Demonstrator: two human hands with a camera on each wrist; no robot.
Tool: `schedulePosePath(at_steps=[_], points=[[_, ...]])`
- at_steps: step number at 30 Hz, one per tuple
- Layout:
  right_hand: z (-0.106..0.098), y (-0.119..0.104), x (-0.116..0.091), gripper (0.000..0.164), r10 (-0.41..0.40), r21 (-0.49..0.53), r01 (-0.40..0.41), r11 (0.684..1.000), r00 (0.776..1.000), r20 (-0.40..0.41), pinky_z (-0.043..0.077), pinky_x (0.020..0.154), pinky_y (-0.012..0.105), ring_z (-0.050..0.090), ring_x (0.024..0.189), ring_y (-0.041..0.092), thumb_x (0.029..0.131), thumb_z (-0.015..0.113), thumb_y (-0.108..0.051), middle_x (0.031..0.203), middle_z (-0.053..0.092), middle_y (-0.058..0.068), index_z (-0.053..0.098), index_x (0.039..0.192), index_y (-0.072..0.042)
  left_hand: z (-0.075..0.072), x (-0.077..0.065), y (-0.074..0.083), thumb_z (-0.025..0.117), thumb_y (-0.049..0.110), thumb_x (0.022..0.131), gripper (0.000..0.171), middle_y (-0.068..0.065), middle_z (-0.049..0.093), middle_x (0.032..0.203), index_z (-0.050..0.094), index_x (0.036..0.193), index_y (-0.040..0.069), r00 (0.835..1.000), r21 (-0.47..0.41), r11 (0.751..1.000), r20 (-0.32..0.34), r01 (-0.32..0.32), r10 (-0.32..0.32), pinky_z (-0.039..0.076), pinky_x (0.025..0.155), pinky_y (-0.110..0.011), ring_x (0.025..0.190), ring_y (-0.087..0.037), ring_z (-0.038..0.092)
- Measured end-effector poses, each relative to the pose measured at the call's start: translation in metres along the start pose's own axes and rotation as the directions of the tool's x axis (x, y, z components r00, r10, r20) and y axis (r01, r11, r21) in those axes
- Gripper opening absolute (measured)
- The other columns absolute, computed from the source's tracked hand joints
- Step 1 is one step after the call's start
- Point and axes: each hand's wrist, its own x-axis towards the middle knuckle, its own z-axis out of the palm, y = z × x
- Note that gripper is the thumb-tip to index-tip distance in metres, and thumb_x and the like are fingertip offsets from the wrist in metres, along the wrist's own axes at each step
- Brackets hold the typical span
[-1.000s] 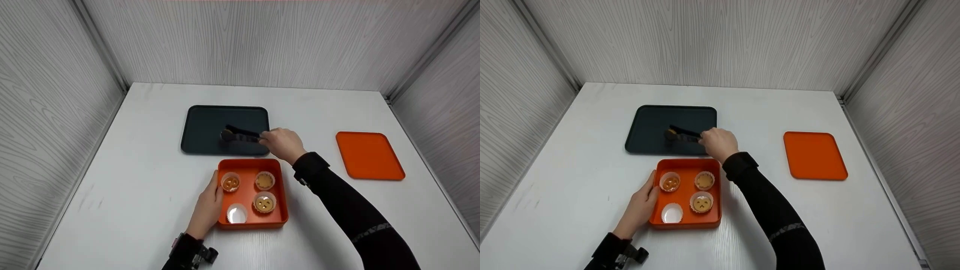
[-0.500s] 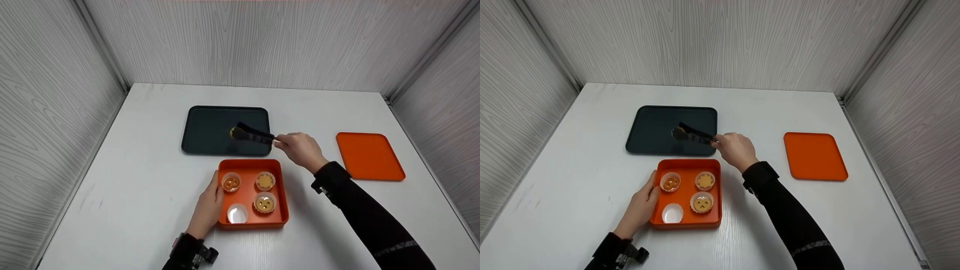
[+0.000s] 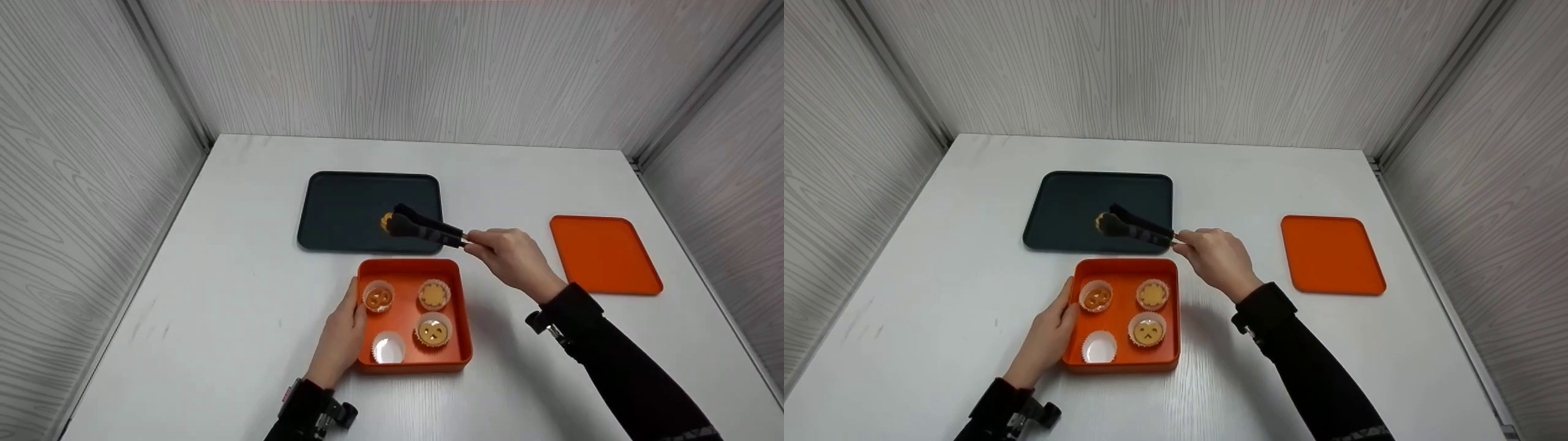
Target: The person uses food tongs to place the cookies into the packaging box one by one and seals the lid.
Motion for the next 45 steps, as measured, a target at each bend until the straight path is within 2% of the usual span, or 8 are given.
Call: schedulePosePath(at_steps=[3,10,16,23,30,39,45], points=[[-0.004,-0.004,-0.006,0.009,-0.001,0.005,0.001,1.000,1.000,0.005,0.041,0.057,0.027,0.053,0.064,0.014,0.097,0.072,-0.018,0.077,0.067,0.000,0.076,0.100,-0.011,0.000,0.000,0.000,0.047,0.016,0.108,0.060,-0.015,0.034,0.164,0.024,0.162,0.001,1.000,0.002,1.000,0.001,-0.002,0.002,0.031,0.122,-0.048,0.150,-0.030,0.036],[-0.011,-0.009,-0.021,0.011,-0.026,0.032,0.026,0.999,1.000,-0.004,0.044,0.056,0.024,0.054,0.064,0.011,0.095,0.074,-0.016,0.079,0.069,-0.002,0.077,0.103,-0.009,-0.001,0.001,0.001,0.046,0.017,0.109,0.060,-0.014,0.032,0.165,0.023,0.162,0.002,1.000,-0.016,1.000,0.010,0.005,-0.005,0.030,0.122,-0.049,0.151,-0.029,0.033],[-0.013,-0.014,-0.037,0.004,-0.063,0.045,0.062,0.997,0.998,0.018,0.039,0.053,0.021,0.046,0.061,0.007,0.093,0.075,-0.013,0.071,0.057,-0.007,0.073,0.097,-0.012,-0.002,0.001,0.000,0.046,0.017,0.109,0.059,-0.015,0.033,0.165,0.023,0.162,0.001,1.000,-0.016,1.000,0.011,0.004,-0.004,0.029,0.123,-0.049,0.151,-0.029,0.034],[-0.012,-0.021,-0.054,0.009,-0.047,0.074,0.039,0.997,0.993,0.112,0.045,0.055,0.020,0.050,0.065,0.006,0.094,0.075,-0.018,0.076,0.062,-0.009,0.075,0.102,-0.015,-0.002,0.000,0.001,0.045,0.017,0.109,0.060,-0.014,0.031,0.165,0.022,0.162,0.002,1.000,-0.012,1.000,0.017,0.013,-0.012,0.029,0.123,-0.049,0.151,-0.030,0.033],[-0.012,-0.024,-0.071,0.015,-0.103,0.075,0.092,0.993,0.984,0.146,0.048,0.057,0.020,0.050,0.064,0.002,0.092,0.077,-0.017,0.076,0.065,-0.010,0.077,0.106,-0.013,-0.002,0.000,0.002,0.046,0.016,0.109,0.060,-0.014,0.031,0.165,0.023,0.162,0.003,1.000,-0.007,1.000,0.008,0.005,-0.005,0.029,0.123,-0.048,0.151,-0.029,0.033],[-0.008,-0.030,-0.077,0.017,-0.148,0.083,0.132,0.988,0.964,0.221,0.046,0.055,0.019,0.049,0.061,0.001,0.092,0.077,-0.018,0.075,0.064,-0.010,0.077,0.108,-0.013,-0.002,0.001,0.001,0.045,0.013,0.108,0.058,-0.018,0.033,0.164,0.025,0.161,-0.001,0.999,0.002,0.999,-0.011,-0.044,0.044,0.030,0.122,-0.050,0.150,-0.032,0.035],[-0.003,-0.036,-0.079,0.019,-0.179,0.084,0.162,0.983,0.947,0.268,0.048,0.056,0.018,0.052,0.062,0.000,0.091,0.078,-0.017,0.075,0.066,-0.009,0.078,0.110,-0.014,-0.001,-0.001,-0.001,0.046,0.014,0.108,0.058,-0.018,0.034,0.163,0.025,0.161,-0.001,0.999,-0.002,0.999,-0.007,-0.033,0.033,0.030,0.122,-0.049,0.150,-0.031,0.036]])
